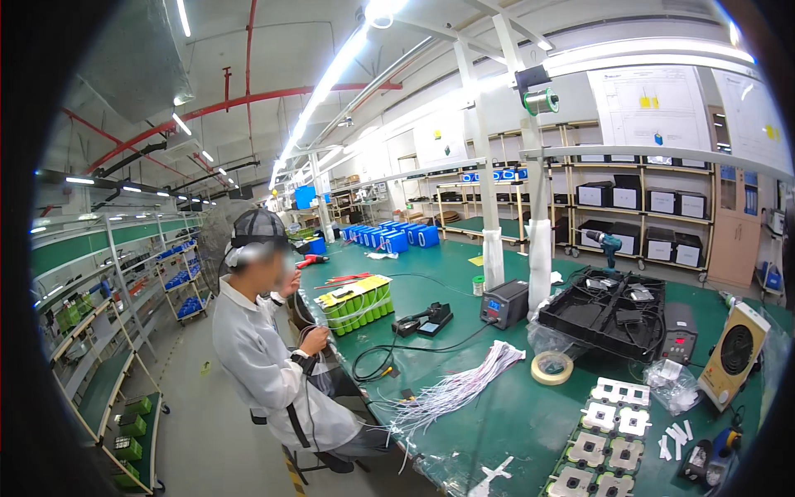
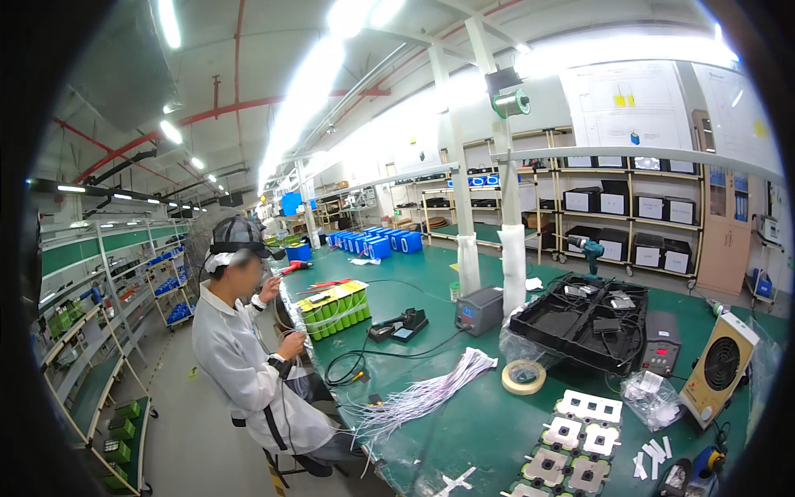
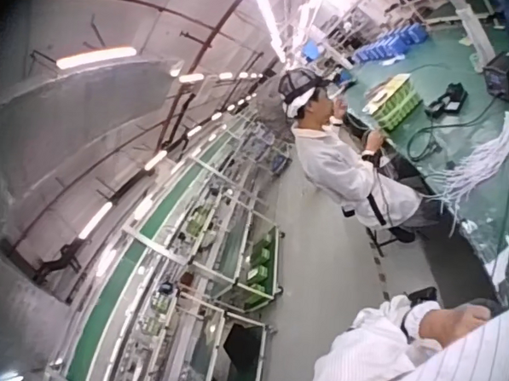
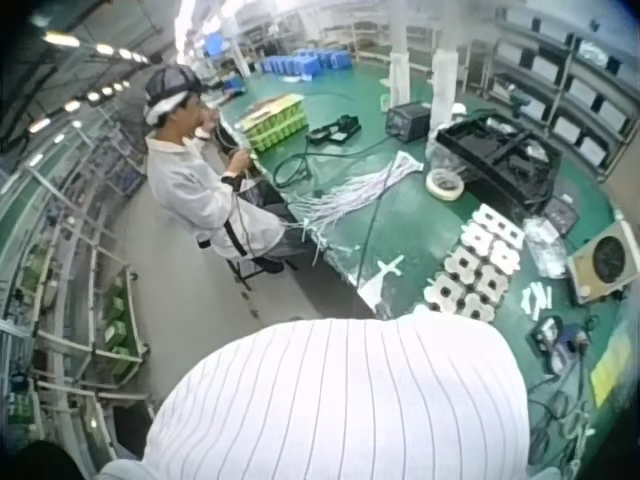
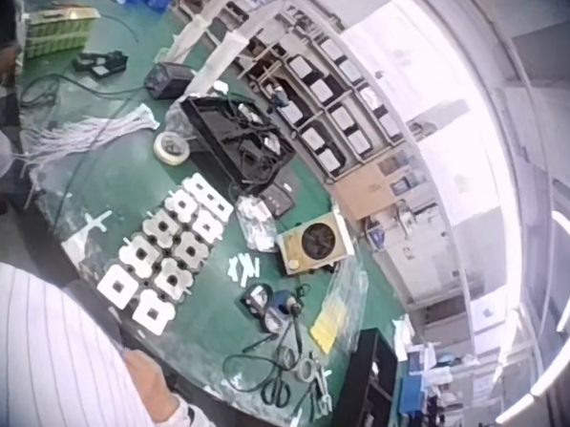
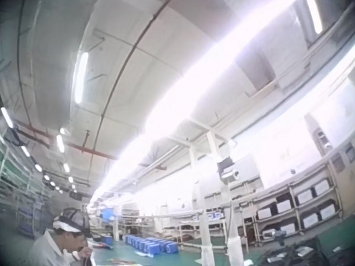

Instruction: Soldering metal strips to connect individual cells in a battery pack assembly.

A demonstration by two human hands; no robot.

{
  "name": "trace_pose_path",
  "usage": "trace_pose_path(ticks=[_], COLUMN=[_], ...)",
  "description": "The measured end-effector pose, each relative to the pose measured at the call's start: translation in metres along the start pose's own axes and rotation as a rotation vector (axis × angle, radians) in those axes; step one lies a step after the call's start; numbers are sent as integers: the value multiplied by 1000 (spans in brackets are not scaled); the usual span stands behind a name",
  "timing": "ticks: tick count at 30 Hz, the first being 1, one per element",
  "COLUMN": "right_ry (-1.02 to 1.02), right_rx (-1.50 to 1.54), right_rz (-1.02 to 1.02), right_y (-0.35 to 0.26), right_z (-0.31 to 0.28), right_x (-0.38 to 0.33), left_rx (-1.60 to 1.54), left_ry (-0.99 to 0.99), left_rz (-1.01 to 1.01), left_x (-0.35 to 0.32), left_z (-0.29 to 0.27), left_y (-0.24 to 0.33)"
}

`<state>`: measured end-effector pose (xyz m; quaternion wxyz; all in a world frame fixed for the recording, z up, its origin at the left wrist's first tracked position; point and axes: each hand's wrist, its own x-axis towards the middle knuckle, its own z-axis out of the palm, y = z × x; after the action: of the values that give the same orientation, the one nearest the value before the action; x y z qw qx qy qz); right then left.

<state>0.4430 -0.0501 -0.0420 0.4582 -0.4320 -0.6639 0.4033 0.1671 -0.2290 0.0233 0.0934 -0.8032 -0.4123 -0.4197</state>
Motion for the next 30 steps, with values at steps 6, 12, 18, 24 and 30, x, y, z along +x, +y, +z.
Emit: trace_pose_path(ticks=[6, 12, 18, 24, 30], right_ry=[-78, -465, -1104, -727, -197], right_rx=[38, 119, 124, -139, 357], right_rz=[-6, -119, -297, -387, 23], right_y=[11, -16, -94, -96, -61], right_z=[20, 21, -2, -7, -43], right_x=[8, 31, 16, 16, 37], left_rx=[61, 125, 175, 254, 302], left_ry=[211, 66, -52, -112, -47], left_rz=[140, 17, 23, 26, -55], left_x=[16, 31, 53, 69, 72], left_z=[10, -6, -13, -29, -32], left_y=[4, -3, -14, -9, -13])
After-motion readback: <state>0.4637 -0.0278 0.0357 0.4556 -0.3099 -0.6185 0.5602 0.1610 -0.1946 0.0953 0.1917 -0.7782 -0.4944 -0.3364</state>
